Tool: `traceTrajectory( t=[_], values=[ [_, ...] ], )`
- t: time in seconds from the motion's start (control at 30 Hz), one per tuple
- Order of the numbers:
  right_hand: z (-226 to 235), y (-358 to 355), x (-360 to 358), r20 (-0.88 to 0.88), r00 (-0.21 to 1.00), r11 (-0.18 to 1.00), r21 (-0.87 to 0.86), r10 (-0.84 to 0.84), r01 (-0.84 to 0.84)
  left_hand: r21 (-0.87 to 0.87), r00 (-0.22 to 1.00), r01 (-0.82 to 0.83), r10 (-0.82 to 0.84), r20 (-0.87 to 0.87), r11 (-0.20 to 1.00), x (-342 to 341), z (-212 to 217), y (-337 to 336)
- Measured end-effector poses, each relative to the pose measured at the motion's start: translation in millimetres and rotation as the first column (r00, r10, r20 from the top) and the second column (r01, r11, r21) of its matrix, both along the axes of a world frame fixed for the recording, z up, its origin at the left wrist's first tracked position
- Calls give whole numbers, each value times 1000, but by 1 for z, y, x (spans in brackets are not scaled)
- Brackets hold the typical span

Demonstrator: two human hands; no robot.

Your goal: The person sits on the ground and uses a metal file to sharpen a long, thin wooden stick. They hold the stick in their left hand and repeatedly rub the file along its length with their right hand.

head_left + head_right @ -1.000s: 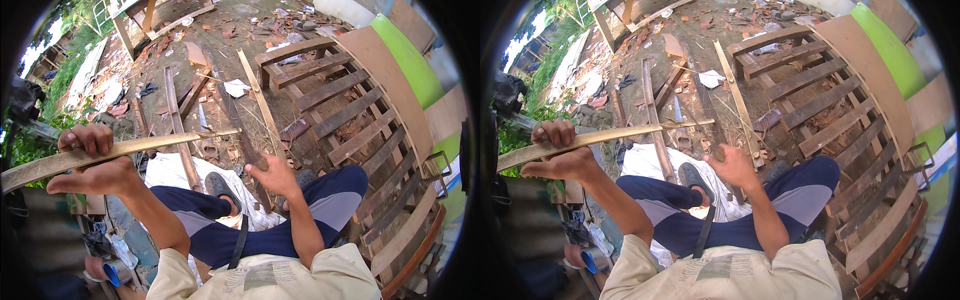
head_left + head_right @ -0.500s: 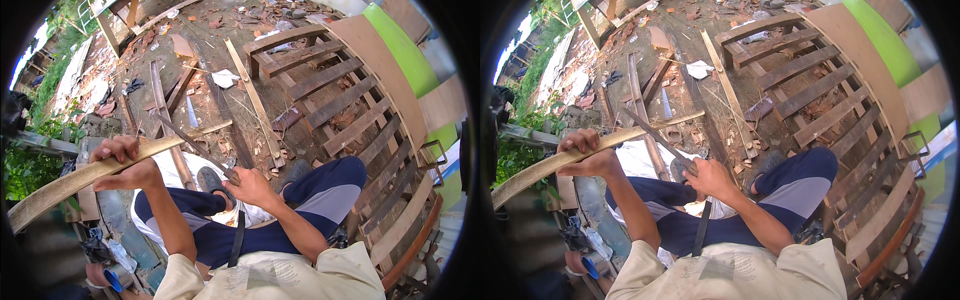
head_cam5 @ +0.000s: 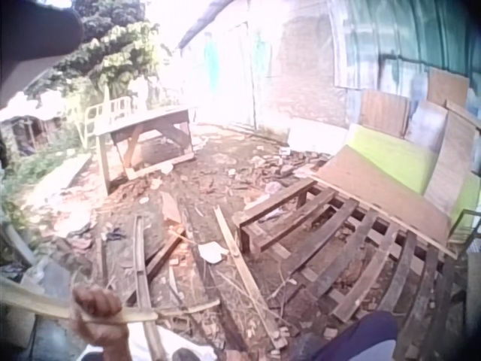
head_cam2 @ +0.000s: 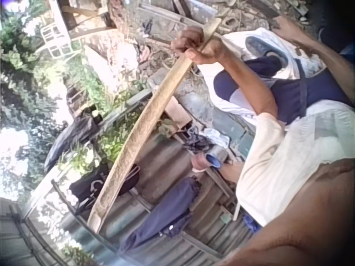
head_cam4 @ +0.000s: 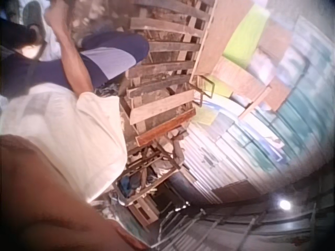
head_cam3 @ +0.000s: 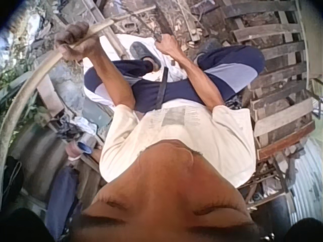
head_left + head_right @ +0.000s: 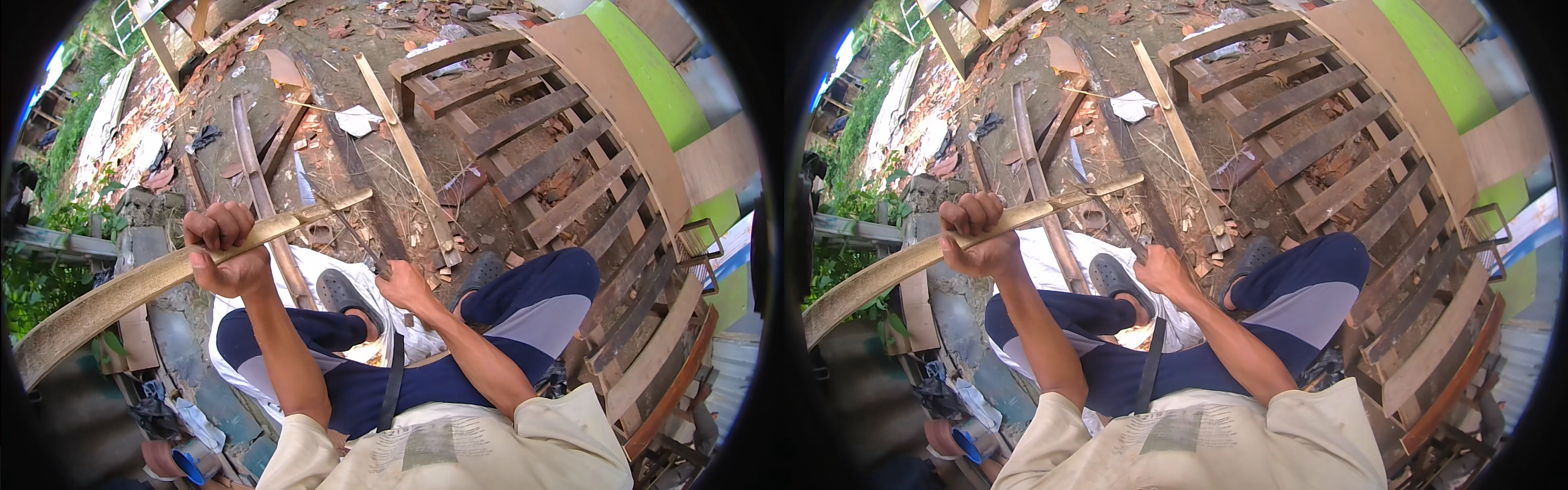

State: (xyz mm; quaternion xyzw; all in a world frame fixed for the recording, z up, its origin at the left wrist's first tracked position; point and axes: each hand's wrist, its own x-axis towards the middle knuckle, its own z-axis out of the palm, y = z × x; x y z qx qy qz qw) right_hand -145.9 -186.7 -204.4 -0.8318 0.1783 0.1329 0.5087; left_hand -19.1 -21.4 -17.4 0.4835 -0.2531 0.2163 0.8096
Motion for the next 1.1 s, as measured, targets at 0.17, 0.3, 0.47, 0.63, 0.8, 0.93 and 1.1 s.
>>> traceTrajectory(
  t=[0.17, 0.3, 0.47, 0.63, 0.8, 0.93, 1.1],
  values=[
    [65, 5, -9, 4, 998, 997, 35, 62, -62, 0, 999, 52, -52, 2, 999, -2, -3, 4],
    [106, 21, -20, 210, 968, 987, 62, 135, -151, -70, 997, 16, -21, -76, 997, -2, -3, 3],
    [-5, 13, 12, 102, 995, 1000, -7, -23, 24, -64, 989, 137, -141, -55, 988, -5, -2, 7],
    [5, 17, 21, -123, 992, 996, 92, 1, 10, -80, 990, 123, -127, -55, 989, -2, -6, 20],
    [87, 35, 4, 154, 984, 978, 175, 87, -114, -82, 992, 115, -119, -51, 990, 3, -7, 24],
    [72, 41, 11, 248, 964, 989, 84, 99, -123, -59, 989, 136, -139, -48, 989, -4, -6, 23],
    [-35, 3, 35, -72, 997, 997, -66, -32, 27, -31, 984, 178, -178, -10, 984, -5, -7, 21]
  ],
)
